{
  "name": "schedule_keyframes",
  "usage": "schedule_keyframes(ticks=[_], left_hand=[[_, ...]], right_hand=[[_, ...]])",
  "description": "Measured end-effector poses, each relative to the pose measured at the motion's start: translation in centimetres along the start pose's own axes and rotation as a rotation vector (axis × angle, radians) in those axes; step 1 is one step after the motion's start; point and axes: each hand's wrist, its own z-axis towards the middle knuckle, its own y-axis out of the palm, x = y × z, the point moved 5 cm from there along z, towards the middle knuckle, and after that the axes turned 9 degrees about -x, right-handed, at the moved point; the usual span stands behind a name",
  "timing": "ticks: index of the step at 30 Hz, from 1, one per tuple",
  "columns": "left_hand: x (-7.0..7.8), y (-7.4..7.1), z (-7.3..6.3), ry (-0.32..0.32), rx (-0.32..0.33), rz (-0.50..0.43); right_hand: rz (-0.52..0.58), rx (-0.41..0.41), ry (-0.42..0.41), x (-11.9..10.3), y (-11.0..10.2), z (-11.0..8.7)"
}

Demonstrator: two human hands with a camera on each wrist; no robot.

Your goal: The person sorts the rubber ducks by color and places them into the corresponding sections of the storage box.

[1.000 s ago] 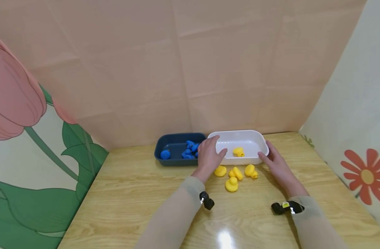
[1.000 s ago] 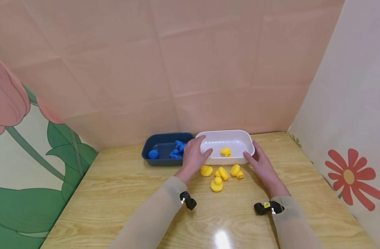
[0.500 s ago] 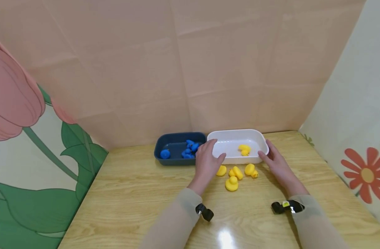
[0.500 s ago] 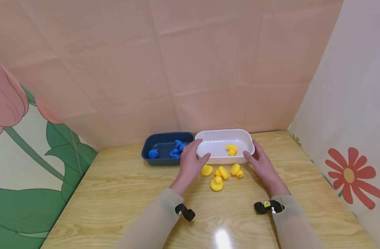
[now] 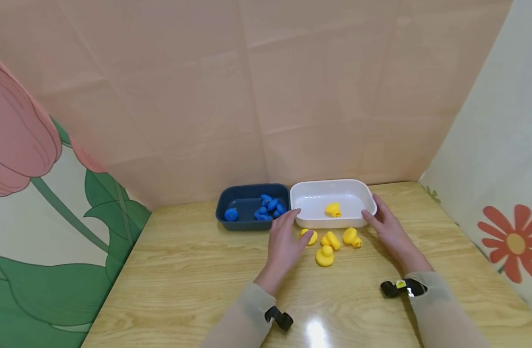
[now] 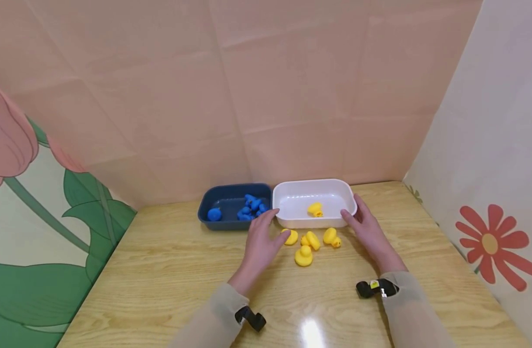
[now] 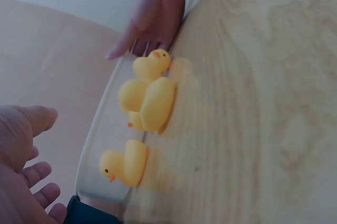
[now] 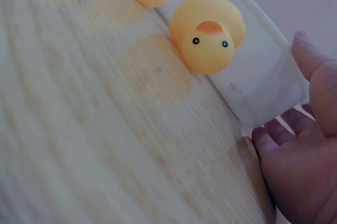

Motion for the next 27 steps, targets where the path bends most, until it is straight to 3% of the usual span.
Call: schedule_keyframes(ticks=[11, 27], left_hand=[[-1.2, 1.4, -1.3, -0.004, -0.039, -0.023], [-3.2, 3.1, -1.1, -0.056, -0.095, -0.074]], right_hand=[[0.014, -0.007, -0.013, 0.3, -0.1, 0.2], [0.013, -0.008, -0.015, -0.2, 0.0, 0.0]])
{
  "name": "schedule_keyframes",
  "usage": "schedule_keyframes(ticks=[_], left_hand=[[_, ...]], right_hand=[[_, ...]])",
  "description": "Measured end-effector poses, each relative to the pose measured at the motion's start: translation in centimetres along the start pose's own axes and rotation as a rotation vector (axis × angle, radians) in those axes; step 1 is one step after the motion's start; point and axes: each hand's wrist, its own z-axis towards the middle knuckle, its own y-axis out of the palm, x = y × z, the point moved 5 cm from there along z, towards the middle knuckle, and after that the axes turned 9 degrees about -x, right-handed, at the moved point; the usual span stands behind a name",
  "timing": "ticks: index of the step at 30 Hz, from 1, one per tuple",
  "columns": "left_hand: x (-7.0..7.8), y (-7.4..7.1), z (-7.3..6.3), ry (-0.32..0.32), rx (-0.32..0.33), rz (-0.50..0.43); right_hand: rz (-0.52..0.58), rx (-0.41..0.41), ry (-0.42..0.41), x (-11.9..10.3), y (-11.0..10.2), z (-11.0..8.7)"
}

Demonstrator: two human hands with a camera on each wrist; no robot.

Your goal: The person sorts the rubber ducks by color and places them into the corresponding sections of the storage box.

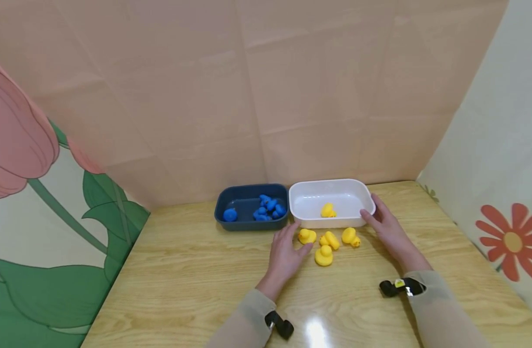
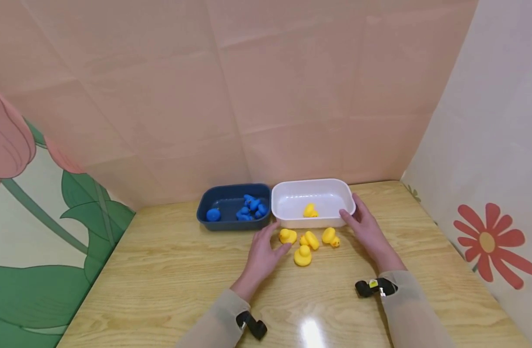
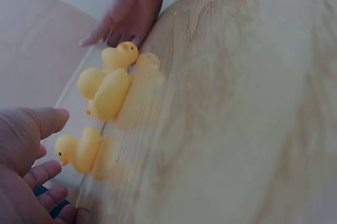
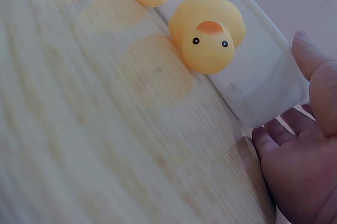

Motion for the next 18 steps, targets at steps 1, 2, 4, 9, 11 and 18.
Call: schedule_keyframes(ticks=[1, 2, 4, 9, 11, 18], left_hand=[[-0.1, 0.1, 0.0, -0.002, -0.004, 0.002], [-0.2, 0.1, 0.1, -0.002, -0.005, 0.008], [-0.3, 0.2, 0.1, -0.003, -0.006, 0.016], [-0.4, 0.4, 0.4, 0.006, -0.002, 0.030], [-0.5, 0.6, 0.5, 0.000, -0.004, 0.031], [-0.6, 1.3, 1.1, -0.050, -0.020, 0.051]], right_hand=[[0.000, 0.000, -0.001, 0.0, 0.0, 0.0], [0.001, 0.000, -0.002, -0.1, 0.0, 0.0], [0.002, 0.001, -0.002, 0.0, 0.0, 0.0], [-0.001, 0.004, 0.007, 0.2, 0.0, 0.2], [-0.005, 0.004, 0.010, 0.3, 0.0, 0.3], [-0.003, 0.005, 0.004, 0.2, 0.0, 0.1]])
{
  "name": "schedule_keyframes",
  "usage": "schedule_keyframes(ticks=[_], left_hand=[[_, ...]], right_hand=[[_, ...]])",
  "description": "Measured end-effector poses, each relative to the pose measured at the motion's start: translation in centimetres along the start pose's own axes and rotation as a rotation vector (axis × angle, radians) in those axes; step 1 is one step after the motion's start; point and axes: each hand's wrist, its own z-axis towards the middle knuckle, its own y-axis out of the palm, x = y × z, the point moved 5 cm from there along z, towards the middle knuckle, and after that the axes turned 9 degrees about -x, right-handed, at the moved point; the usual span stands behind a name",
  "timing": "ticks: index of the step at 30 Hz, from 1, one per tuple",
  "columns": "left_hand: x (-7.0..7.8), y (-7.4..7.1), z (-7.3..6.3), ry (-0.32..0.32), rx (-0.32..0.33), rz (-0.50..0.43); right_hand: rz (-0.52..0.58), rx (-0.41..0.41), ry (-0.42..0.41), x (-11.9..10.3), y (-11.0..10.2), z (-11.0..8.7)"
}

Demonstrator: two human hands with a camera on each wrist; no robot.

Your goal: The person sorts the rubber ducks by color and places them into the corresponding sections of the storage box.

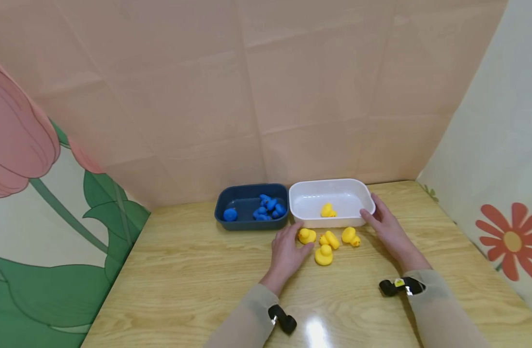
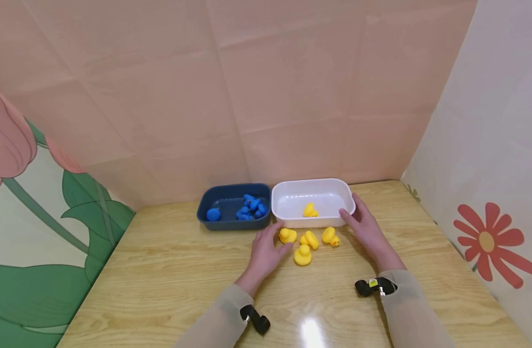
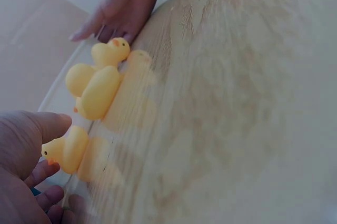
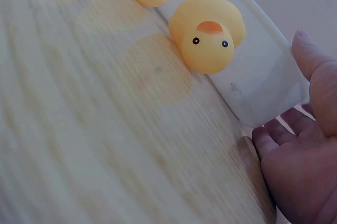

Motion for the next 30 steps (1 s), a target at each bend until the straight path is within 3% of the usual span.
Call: schedule_keyframes(ticks=[30], left_hand=[[0.22, 0.65, 0.60, -0.008, 0.065, 0.162]], right_hand=[[-0.003, -0.008, 0.021, 0.02, 0.06, 0.06]])
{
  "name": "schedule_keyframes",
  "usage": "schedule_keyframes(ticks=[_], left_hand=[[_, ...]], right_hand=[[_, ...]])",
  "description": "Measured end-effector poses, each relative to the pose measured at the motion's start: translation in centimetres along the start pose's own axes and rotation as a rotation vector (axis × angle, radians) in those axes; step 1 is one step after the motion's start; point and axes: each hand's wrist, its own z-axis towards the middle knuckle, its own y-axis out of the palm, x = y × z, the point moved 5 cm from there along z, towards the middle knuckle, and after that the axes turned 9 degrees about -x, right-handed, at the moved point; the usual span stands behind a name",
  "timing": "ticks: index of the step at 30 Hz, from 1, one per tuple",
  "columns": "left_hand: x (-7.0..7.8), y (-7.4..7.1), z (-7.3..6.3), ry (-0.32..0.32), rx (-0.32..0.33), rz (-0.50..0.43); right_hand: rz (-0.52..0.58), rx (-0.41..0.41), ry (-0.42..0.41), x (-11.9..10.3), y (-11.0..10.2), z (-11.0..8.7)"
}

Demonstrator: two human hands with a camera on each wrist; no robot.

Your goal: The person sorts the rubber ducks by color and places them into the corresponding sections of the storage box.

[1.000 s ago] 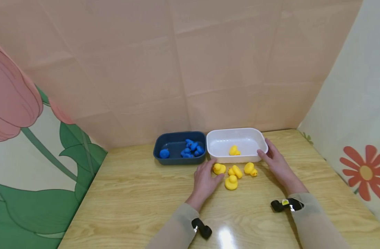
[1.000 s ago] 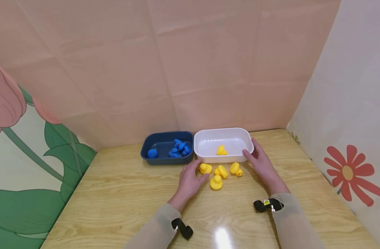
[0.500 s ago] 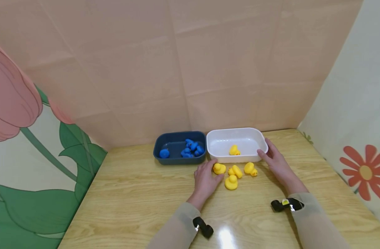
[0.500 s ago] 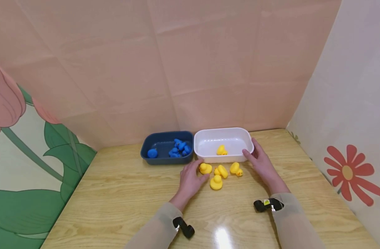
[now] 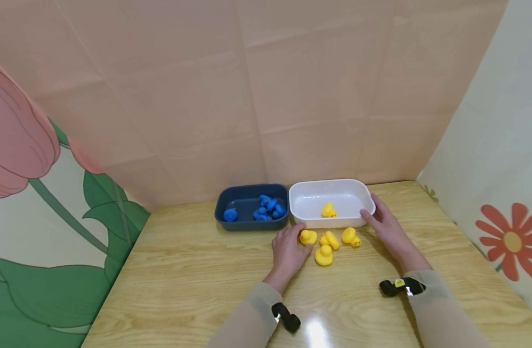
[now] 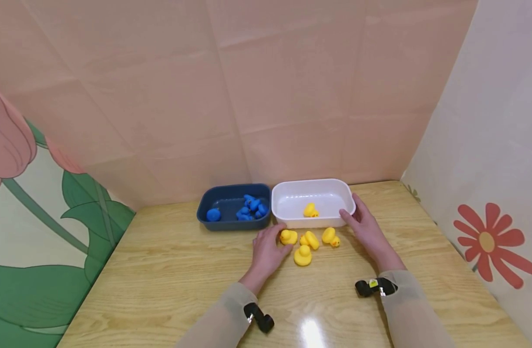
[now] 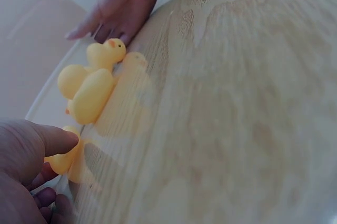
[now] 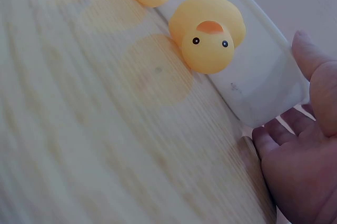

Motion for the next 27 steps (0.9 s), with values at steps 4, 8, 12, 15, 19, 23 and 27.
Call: schedule_keyframes(ticks=[4, 8, 12, 15, 19, 23, 27], left_hand=[[-0.1, 0.2, 0.1, 0.001, -0.003, 0.021], [-0.1, 0.3, 0.0, 0.004, -0.013, 0.035], [0.0, 0.0, -0.2, 0.008, -0.021, 0.037], [0.2, -0.3, -0.4, 0.011, -0.027, 0.022], [0.5, -0.9, -0.8, 0.012, -0.037, -0.002], [0.9, -1.7, -1.2, 0.015, -0.035, -0.023], [1.4, -2.5, -1.4, 0.030, -0.029, -0.040]], right_hand=[[-0.003, 0.002, -0.003, -0.1, 0.0, -0.1], [-0.004, 0.002, -0.004, -0.1, 0.0, -0.1], [-0.008, 0.003, 0.000, 0.0, -0.1, 0.0], [-0.011, 0.004, 0.005, 0.1, 0.0, 0.0], [-0.015, 0.003, 0.012, 0.1, 0.0, 0.0], [-0.015, 0.006, 0.011, 0.0, 0.0, -0.1], [-0.012, 0.011, 0.003, -0.2, 0.0, -0.2]])
